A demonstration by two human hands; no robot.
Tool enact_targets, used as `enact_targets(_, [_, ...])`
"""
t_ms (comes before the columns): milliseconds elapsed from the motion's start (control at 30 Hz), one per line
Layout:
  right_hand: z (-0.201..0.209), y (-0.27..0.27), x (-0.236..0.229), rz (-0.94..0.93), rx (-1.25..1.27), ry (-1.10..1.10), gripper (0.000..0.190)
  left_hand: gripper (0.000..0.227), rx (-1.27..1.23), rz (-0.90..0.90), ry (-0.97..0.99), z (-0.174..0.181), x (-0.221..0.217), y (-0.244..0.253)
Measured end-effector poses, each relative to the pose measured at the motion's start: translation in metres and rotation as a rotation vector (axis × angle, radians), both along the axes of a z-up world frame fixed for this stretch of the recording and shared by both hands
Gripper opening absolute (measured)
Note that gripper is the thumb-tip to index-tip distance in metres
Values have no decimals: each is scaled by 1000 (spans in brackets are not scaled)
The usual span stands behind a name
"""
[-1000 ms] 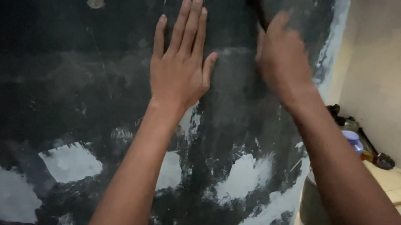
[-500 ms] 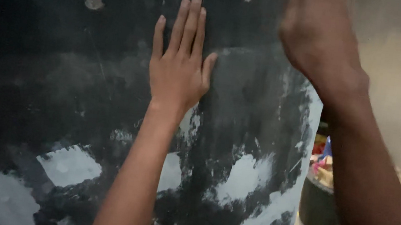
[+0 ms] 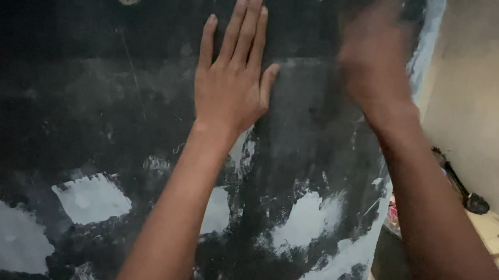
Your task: The person positions nails against a wall by hand, picks up a hammer, and drives a nail into the wall with the hammer.
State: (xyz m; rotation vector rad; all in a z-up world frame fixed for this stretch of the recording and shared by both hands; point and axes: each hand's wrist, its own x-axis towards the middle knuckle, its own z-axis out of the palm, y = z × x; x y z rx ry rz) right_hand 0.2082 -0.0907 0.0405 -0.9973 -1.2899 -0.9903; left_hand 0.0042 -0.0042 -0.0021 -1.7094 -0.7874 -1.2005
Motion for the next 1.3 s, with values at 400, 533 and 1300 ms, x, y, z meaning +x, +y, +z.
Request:
enact_targets(400, [-8,13,14,-288,58,-291,23,69,3,-8,10,-4,-1,3])
enact_targets(533, [-5,-8,17,-146,-20,-145,31,69,4,-3,1,-3,-3,0])
enact_targets(1300, [-4,-35,5,20,-10,-153,20,70,18,-18,14,0,-1,4])
